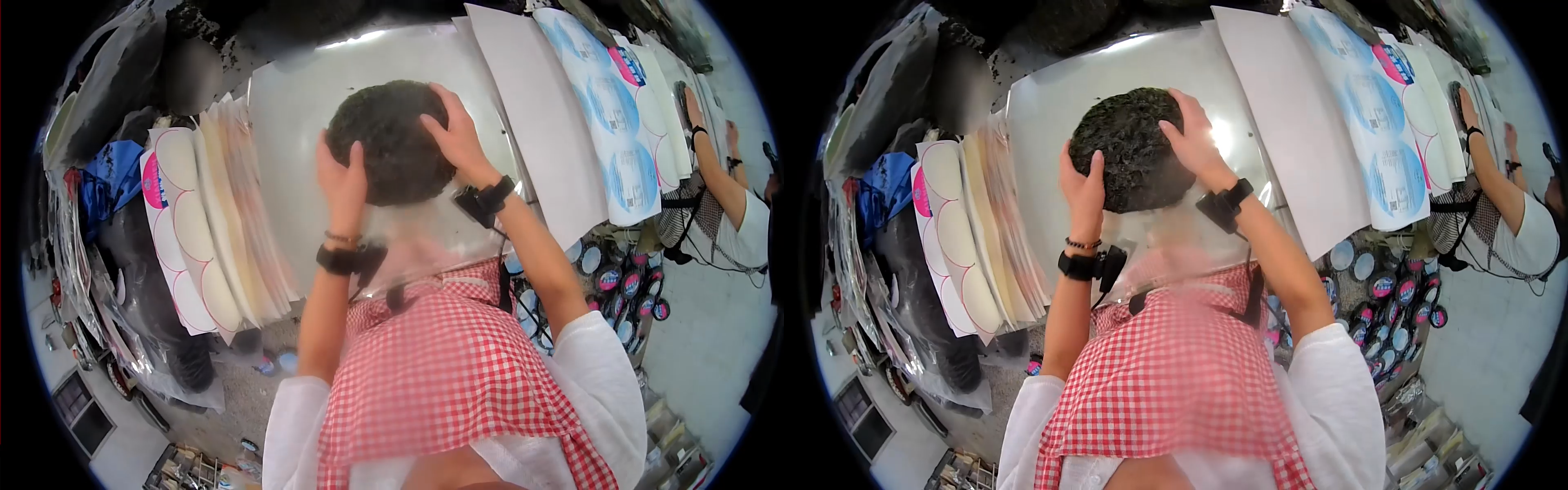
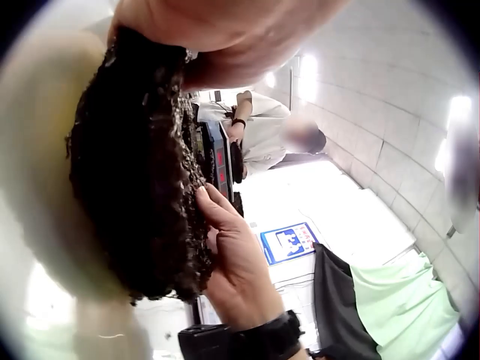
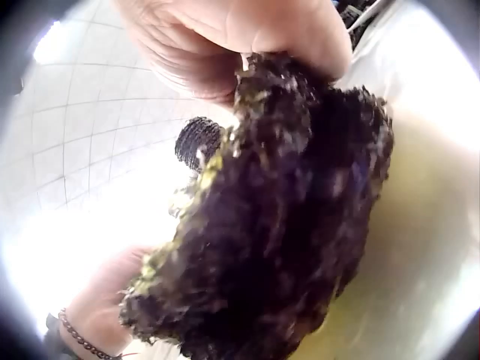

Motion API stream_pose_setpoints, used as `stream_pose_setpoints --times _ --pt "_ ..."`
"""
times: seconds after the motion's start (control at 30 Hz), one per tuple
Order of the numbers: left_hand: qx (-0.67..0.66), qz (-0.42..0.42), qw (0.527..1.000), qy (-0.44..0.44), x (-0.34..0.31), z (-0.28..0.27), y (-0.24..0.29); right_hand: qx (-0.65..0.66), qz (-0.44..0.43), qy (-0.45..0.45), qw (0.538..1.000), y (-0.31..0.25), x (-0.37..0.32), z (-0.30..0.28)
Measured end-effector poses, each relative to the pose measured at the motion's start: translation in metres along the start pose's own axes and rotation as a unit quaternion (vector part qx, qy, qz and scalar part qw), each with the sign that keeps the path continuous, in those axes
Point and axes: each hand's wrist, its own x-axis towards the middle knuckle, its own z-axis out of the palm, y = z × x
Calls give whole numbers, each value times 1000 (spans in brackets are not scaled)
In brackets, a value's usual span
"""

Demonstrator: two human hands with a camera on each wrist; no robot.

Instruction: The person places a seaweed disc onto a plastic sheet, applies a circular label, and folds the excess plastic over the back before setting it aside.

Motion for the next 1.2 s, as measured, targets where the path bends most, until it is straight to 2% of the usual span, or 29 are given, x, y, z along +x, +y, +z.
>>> stream_pose_setpoints --times 0.03,0.07,0.1,0.13,0.17,0.2,0.27,0.33,0.37,0.4,0.5,0.6,0.7,0.8,0.87,0.93,1.03,1.07,1.13,1.17,1.2 --pt "37 4 999 10 5 3 -2 -130 -56 38 989 3 0 5" --pt "19 -12 1000 4 5 4 -3 -255 -112 80 957 4 3 10" --pt "-2 -22 1000 2 4 8 -5 -263 -164 42 950 -30 0 3" --pt "-21 -31 999 7 3 9 -6 -225 -224 -25 948 -38 -8 4" --pt "21 -8 999 28 3 12 -6 -239 -204 -102 944 -34 -25 15" --pt "66 14 997 47 0 10 -4 -306 -205 -152 917 -27 -33 20" --pt "279 141 944 102 -10 -20 26 -281 -205 -141 927 -26 -32 21" --pt "332 291 896 -40 -26 -74 17 -285 -213 -143 924 -28 -32 20" --pt "212 251 924 -196 -36 -99 -12 -285 -213 -141 924 -28 -33 19" --pt "82 199 914 -344 -46 -117 -40 -285 -211 -141 924 -29 -34 19" --pt "183 315 855 -368 -79 -150 -37 -291 -212 -139 923 -30 -33 22" --pt "171 302 869 -354 -84 -148 -42 -302 -224 -145 915 -30 -34 22" --pt "86 255 893 -361 -79 -148 -45 -319 -238 -140 907 -28 -35 21" --pt "165 269 901 -297 -89 -138 -52 -325 -255 -120 903 -26 -35 23" --pt "133 222 914 -312 -85 -137 -46 -330 -262 -115 900 -23 -34 23" --pt "143 245 896 -343 -69 -141 -29 -344 -246 -123 898 -18 -35 26" --pt "19 -18 894 -448 -42 -146 -16 -353 -246 -122 895 -18 -35 26" --pt "78 55 884 -457 -41 -141 -19 -358 -254 -118 891 -22 -34 24" --pt "197 199 844 -458 -39 -132 -22 -279 -287 -134 907 -34 -27 17" --pt "171 149 876 -426 -37 -128 -21 -237 -300 -142 913 -37 -27 15" --pt "144 99 904 -389 -32 -123 -9 -214 -274 -173 922 -33 -28 15"
